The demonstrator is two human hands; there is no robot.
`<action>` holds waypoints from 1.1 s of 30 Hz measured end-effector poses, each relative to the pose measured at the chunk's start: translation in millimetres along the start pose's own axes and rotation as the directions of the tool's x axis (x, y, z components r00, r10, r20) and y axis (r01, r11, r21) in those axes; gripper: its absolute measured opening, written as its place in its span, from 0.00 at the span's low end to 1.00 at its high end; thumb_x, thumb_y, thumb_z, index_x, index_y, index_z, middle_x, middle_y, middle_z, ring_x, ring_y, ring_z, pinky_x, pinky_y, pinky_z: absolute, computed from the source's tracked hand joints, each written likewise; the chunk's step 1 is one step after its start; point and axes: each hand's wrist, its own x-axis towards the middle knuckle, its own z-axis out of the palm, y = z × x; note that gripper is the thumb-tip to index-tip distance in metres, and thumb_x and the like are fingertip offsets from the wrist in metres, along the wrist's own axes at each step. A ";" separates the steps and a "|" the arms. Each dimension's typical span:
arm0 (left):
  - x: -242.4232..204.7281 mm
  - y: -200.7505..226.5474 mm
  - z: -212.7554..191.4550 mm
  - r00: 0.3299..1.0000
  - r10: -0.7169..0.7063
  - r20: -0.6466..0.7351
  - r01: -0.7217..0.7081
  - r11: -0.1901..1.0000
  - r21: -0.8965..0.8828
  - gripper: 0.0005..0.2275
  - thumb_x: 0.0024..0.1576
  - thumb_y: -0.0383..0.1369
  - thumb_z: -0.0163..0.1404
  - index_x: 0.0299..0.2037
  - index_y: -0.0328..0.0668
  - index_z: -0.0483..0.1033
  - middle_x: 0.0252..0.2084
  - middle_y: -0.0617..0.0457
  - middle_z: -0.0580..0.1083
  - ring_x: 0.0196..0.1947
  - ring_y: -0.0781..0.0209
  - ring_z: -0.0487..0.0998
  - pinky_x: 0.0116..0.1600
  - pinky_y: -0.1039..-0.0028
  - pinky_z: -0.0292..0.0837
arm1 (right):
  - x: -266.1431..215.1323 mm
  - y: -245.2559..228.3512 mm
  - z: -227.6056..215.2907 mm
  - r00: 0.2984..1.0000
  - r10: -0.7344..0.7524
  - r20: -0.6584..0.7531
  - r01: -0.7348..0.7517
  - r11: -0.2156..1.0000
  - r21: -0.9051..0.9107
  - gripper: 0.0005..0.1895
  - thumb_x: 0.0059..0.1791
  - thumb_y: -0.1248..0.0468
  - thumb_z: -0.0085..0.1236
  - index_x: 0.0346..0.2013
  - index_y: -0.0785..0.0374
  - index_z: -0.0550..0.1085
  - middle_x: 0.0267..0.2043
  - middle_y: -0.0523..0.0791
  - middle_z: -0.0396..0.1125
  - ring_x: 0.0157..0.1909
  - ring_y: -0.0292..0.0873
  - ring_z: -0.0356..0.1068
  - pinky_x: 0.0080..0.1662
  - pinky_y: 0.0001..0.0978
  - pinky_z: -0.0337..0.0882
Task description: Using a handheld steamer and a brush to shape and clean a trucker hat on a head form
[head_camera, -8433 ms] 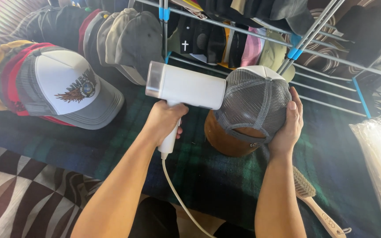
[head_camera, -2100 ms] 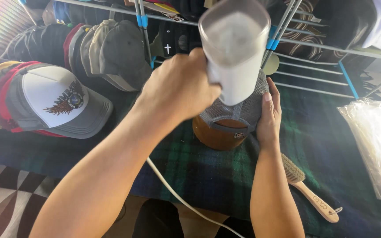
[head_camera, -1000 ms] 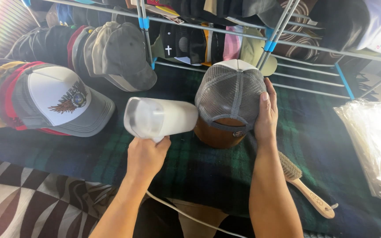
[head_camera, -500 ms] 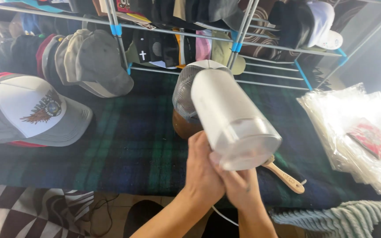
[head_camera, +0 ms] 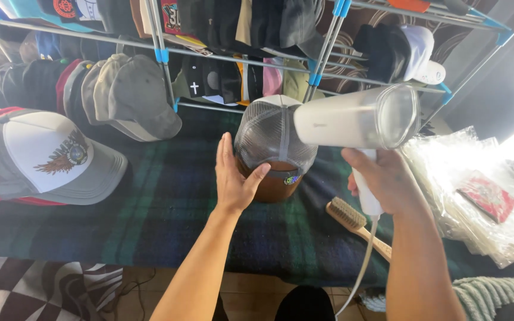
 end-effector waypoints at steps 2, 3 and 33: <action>-4.5 -4.6 7.7 0.999 -0.022 0.047 0.023 1.000 -0.018 0.49 0.51 0.57 0.60 0.76 0.34 0.48 0.73 0.30 0.56 0.72 0.31 0.58 0.70 0.46 0.58 | 14.3 -10.0 0.1 0.996 -0.072 0.059 0.075 0.996 -0.049 0.22 0.48 0.52 0.61 0.40 0.73 0.77 0.14 0.57 0.70 0.17 0.52 0.75 0.23 0.42 0.75; -7.9 -7.8 12.2 0.994 -0.045 0.099 0.049 0.998 -0.035 0.50 0.51 0.58 0.59 0.76 0.35 0.47 0.74 0.29 0.55 0.71 0.29 0.59 0.69 0.45 0.59 | 21.7 -13.7 0.6 0.983 -0.135 0.121 0.146 0.985 -0.093 0.29 0.46 0.56 0.61 0.55 0.74 0.74 0.14 0.58 0.70 0.16 0.53 0.74 0.22 0.43 0.75; -12.4 -1.4 17.9 0.986 -0.145 0.084 0.150 0.987 -0.062 0.51 0.49 0.64 0.56 0.78 0.48 0.47 0.78 0.38 0.51 0.73 0.38 0.60 0.71 0.49 0.54 | -38.1 21.8 12.4 0.982 -0.179 0.056 0.175 0.767 -0.618 0.30 0.50 0.42 0.57 0.38 0.71 0.73 0.16 0.56 0.69 0.26 0.61 0.75 0.32 0.51 0.75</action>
